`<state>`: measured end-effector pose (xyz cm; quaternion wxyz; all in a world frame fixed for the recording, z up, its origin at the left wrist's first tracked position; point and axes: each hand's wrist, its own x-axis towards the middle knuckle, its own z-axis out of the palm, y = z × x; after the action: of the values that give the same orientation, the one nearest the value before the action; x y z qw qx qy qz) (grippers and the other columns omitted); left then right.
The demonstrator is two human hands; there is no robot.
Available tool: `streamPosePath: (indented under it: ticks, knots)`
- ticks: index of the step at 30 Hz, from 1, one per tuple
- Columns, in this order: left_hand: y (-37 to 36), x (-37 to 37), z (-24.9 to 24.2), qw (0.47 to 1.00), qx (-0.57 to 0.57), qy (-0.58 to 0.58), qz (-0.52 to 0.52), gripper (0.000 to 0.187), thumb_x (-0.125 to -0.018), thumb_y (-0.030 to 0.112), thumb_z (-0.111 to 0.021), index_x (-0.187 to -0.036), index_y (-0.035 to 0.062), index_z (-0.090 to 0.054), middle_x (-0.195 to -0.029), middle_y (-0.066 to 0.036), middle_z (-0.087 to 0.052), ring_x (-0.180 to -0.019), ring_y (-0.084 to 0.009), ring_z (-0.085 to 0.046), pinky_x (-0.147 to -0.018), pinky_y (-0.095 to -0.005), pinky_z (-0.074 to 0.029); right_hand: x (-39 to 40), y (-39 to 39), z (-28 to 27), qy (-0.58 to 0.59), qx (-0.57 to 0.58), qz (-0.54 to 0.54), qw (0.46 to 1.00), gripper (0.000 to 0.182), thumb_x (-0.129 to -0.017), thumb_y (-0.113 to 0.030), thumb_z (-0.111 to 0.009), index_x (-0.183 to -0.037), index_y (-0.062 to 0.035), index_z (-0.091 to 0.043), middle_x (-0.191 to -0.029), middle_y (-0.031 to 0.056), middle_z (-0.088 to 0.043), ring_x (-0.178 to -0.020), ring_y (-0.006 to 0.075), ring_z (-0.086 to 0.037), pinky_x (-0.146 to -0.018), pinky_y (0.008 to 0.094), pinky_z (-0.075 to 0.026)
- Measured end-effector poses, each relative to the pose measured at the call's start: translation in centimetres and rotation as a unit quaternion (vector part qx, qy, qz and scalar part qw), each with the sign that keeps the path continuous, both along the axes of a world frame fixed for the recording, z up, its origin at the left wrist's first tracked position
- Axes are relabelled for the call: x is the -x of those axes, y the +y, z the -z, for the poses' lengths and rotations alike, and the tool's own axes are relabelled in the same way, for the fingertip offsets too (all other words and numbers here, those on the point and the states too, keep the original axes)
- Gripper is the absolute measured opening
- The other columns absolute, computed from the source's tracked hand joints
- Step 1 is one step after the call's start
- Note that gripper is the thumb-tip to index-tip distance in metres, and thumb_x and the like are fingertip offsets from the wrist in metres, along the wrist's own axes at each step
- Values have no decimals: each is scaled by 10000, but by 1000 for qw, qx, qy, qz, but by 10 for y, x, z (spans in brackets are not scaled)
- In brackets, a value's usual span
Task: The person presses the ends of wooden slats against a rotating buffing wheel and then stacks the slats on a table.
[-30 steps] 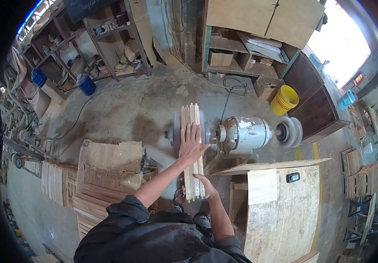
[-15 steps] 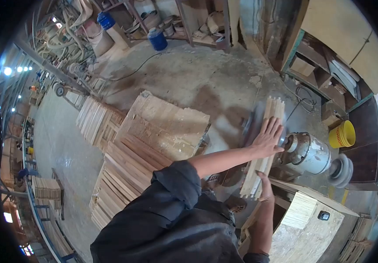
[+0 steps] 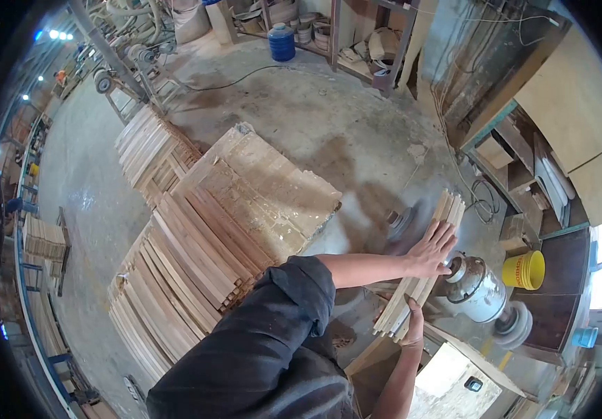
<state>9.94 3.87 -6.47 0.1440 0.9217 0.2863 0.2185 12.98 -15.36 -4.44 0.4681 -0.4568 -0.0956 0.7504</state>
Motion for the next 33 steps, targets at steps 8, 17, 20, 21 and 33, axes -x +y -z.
streamPosePath:
  ticks: [8,17,20,21,33]
  knots:
    - [-5,5,-11,1000,20,-3,22,914,-916,605,-552,-1511,-59,-351,-1611,-280,-233,-1531,-423,-103,-1241,-550,-36,0,-7,0,33,-17,11,999,729,-896,-535,-580,-1297,72,-531,-967,241,-680,-832,366,-714,-767,503,-608]
    - [-42,32,-22,999,17,-11,31,886,-955,570,-518,-1516,-79,-298,-1619,-289,-186,-1530,-439,-98,-1232,-572,-79,7,-49,39,59,15,17,998,672,-906,-441,-583,-1325,79,-519,-1044,260,-694,-910,393,-718,-824,501,-598]
    - [-87,53,-17,998,-1,23,67,854,-951,505,-564,-1504,-96,-314,-1610,-302,-187,-1521,-465,-100,-1224,-598,-73,34,-100,66,135,38,26,990,671,-881,-416,-616,-1357,47,-524,-1082,228,-705,-954,359,-719,-875,466,-582]
    - [-92,54,-15,998,3,17,64,874,-922,498,-601,-1505,-87,-315,-1612,-300,-195,-1524,-455,-106,-1219,-610,-82,27,-148,120,131,22,43,990,671,-881,-416,-616,-1357,47,-524,-1082,228,-705,-954,359,-719,-875,466,-582]
    - [-3,-8,-6,992,-96,77,12,808,-995,458,-506,-1551,-68,-247,-1636,-278,-171,-1537,-426,-89,-1226,-597,-46,-15,13,75,-168,-13,21,986,620,-982,-447,-507,-1469,-63,-514,-1540,72,-460,-1456,197,-348,-1202,345,-228]
